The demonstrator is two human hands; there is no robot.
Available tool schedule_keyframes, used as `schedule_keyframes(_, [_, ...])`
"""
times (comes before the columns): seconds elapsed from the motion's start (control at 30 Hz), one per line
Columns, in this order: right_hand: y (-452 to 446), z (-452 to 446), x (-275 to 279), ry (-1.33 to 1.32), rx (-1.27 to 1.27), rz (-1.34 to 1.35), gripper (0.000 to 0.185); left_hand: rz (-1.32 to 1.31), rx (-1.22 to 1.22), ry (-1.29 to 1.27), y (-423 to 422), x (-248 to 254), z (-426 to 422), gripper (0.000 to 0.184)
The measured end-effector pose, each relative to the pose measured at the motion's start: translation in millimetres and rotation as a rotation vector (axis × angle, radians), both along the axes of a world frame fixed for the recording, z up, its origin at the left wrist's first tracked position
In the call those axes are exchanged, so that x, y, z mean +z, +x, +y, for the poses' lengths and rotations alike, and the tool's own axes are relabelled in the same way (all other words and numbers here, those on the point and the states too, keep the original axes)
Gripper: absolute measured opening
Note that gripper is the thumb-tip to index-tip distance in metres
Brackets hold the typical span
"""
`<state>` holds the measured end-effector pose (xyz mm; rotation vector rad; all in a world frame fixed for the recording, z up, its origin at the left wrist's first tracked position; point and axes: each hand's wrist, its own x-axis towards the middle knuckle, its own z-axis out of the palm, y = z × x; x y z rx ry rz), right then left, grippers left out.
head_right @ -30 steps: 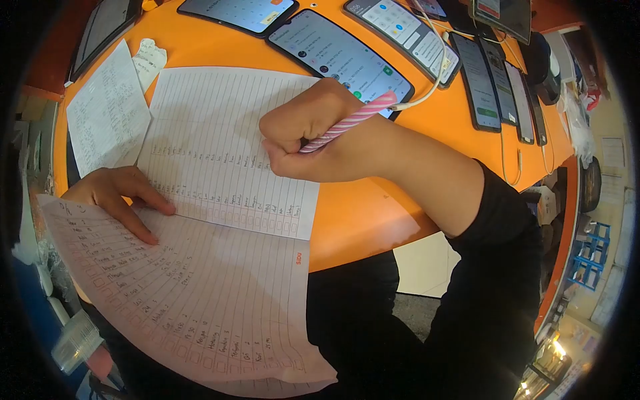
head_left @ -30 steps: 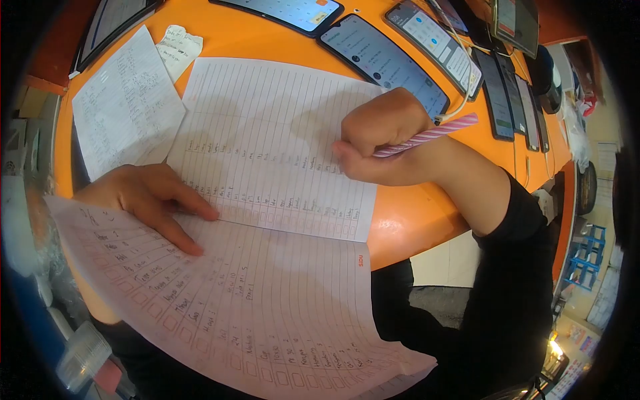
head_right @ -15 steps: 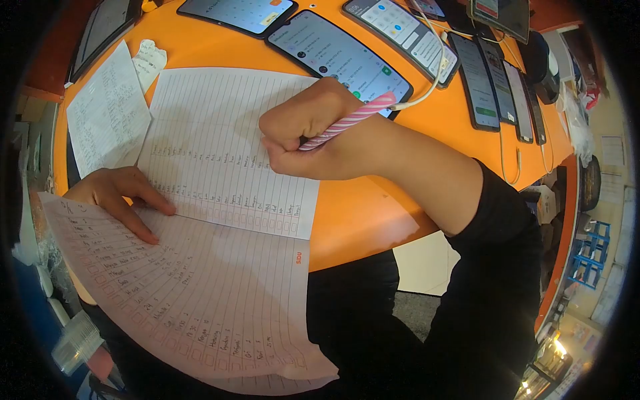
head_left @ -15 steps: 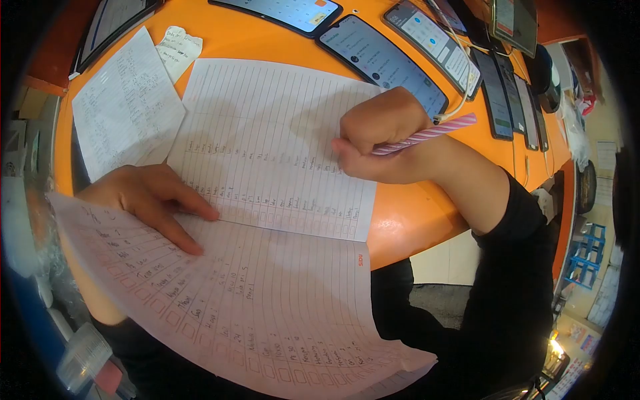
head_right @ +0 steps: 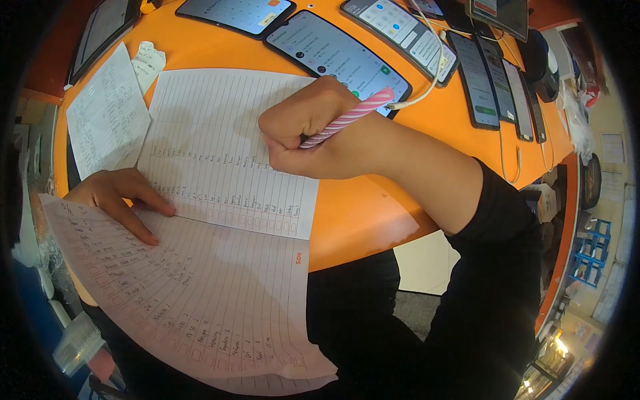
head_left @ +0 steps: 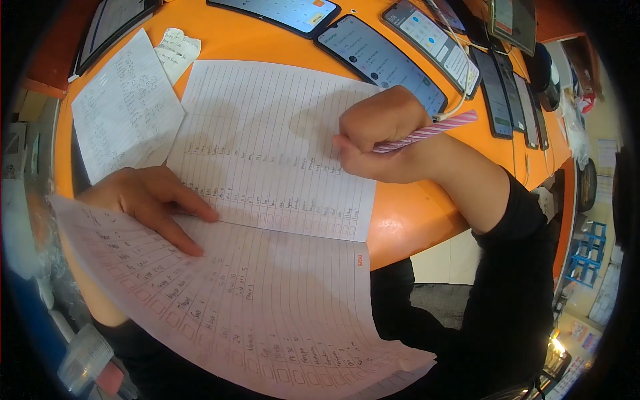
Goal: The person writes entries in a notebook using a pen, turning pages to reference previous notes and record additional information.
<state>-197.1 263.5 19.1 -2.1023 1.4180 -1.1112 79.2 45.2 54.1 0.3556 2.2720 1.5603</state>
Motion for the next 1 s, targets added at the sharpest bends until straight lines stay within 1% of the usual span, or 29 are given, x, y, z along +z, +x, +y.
schedule_keyframes(0.13, [-2,4,2,-0.001,-0.014,-0.047,0.036,0.021,0.019,0.045,1,-2,0,0.025])
schedule_keyframes(0.23, [-3,4,5,0.048,0.013,-0.052,0.037,0.004,0.011,-0.050,-2,7,5,0.025])
schedule_keyframes(0.37, [-3,4,4,0.102,0.036,-0.081,0.036,-0.029,0.034,-0.017,-3,8,6,0.027])
schedule_keyframes(0.47, [-4,3,1,0.030,0.098,0.008,0.034,-0.045,0.035,-0.005,-3,8,6,0.027])
schedule_keyframes(0.57, [-4,3,0,0.047,0.080,-0.094,0.033,-0.041,0.021,-0.025,-5,10,6,0.027])
schedule_keyframes(0.63, [-5,3,0,0.037,0.077,-0.058,0.033,-0.034,0.015,-0.045,-5,11,6,0.027])
schedule_keyframes(0.77, [-6,5,3,0.051,0.056,0.017,0.033,-0.006,0.065,-0.002,-1,9,8,0.026])
schedule_keyframes(0.83, [-6,4,2,0.039,0.055,-0.025,0.033,-0.017,0.111,0.021,-2,14,13,0.025])
schedule_keyframes(0.87, [-4,2,1,0.032,0.057,-0.051,0.033,0.006,0.103,0.003,0,13,12,0.025])
schedule_keyframes(0.93, [-4,2,1,0.036,0.045,-0.014,0.033,0.048,0.086,-0.034,3,9,8,0.026])
schedule_keyframes(1.0, [-5,2,2,0.034,0.037,0.006,0.033,0.111,0.031,-0.012,0,12,4,0.026])
